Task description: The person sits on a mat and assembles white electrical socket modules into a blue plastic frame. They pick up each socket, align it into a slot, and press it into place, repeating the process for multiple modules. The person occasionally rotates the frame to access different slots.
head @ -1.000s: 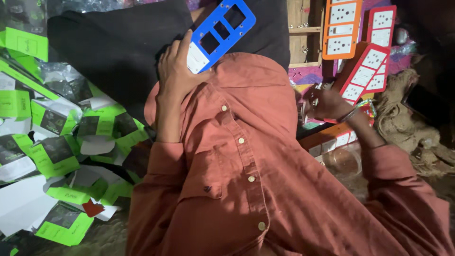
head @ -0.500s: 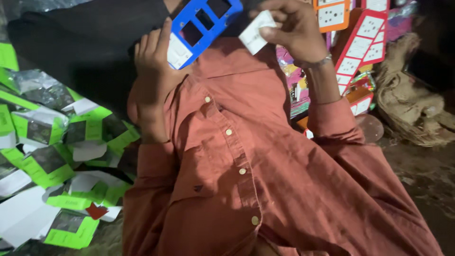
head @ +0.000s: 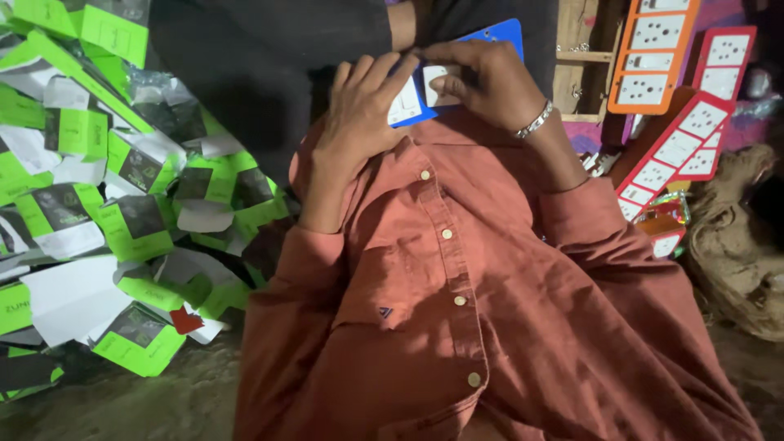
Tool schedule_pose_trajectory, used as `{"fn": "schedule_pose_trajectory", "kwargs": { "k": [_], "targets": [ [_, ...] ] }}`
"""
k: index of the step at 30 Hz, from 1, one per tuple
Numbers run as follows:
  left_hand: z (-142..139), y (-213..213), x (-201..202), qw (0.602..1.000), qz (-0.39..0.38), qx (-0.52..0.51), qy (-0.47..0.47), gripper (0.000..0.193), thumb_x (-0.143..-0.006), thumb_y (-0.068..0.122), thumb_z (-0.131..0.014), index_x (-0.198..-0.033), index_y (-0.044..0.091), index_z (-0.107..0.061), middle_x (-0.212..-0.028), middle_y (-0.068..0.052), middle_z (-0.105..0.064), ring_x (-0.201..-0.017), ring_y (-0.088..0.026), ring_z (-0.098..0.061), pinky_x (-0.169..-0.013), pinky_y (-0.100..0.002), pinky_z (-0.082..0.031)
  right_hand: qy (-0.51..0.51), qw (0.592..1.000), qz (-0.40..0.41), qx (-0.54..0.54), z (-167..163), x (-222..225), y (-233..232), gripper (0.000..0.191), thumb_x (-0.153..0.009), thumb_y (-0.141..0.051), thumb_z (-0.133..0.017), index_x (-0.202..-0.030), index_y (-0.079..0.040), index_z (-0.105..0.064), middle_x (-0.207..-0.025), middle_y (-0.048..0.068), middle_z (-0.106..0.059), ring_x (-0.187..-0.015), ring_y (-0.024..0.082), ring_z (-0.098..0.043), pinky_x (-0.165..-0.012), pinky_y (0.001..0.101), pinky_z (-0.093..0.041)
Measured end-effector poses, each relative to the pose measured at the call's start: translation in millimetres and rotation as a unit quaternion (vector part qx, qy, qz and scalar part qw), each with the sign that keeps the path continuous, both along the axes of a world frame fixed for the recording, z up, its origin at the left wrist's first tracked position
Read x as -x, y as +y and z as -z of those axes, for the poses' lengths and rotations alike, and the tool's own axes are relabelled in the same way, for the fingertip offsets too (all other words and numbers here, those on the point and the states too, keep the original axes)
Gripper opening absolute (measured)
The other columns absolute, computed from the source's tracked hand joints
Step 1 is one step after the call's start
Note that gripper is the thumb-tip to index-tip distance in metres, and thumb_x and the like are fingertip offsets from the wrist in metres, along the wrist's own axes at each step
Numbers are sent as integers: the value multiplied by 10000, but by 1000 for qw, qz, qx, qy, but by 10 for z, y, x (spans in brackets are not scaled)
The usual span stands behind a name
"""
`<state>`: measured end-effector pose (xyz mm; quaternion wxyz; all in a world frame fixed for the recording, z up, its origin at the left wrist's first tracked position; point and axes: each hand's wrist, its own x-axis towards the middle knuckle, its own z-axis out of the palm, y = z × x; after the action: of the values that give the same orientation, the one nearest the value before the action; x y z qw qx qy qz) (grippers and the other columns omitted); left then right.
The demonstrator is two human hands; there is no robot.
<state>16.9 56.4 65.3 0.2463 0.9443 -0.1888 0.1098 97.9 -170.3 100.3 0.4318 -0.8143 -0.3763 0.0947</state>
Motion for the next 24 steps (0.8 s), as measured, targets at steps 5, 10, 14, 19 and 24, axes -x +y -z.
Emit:
{"fn": "schedule_pose_trajectory", "kwargs": {
  "k": [5,10,14,19,24],
  "targets": [
    [173,-6,48,1000,3,27,3,928,-658,375,-930,-1453,104,-537,-1367,-147,-599,-1180,-323,-564,-970,-451,-423,-138,990,18,1,190,68,74,377,-887,-93,-862,-1241,-58,-737,-1023,143,-720,-960,345,-620,-877,417,-493],
    [246,4,100,999,-20,31,24,1095,-702,462,-943,-1601,173,-387,-1366,-152,-598,-1176,-335,-574,-994,-463,-434,-140,985,87,-41,226,78,-56,188,-1018,-48,-705,-1199,2,-690,-1218,162,-694,-1120,367,-623,-989,424,-495],
    [254,6,95,997,-28,53,51,1116,-733,517,-936,-1612,161,-348,-1296,-123,-622,-1158,-338,-586,-966,-479,-436,-88,979,175,-56,245,99,-190,109,-1104,-80,-681,-1170,5,-699,-1092,160,-689,-1023,335,-639,-913,397,-505],
    [250,-50,77,998,-48,40,7,1091,-719,599,-905,-1578,163,-393,-1229,-122,-623,-1084,-319,-573,-944,-471,-431,-103,974,186,-79,263,163,-332,90,-1068,-46,-685,-1133,10,-711,-1084,156,-719,-1002,325,-667,-902,382,-525],
    [250,-63,106,998,-49,25,9,1024,-772,559,-900,-1584,156,-424,-1201,-102,-617,-1088,-308,-562,-969,-464,-429,-151,983,100,-4,99,193,-381,305,-967,-135,-815,-1223,-12,-704,-1173,159,-668,-1114,362,-608,-993,448,-479]
  ]
}}
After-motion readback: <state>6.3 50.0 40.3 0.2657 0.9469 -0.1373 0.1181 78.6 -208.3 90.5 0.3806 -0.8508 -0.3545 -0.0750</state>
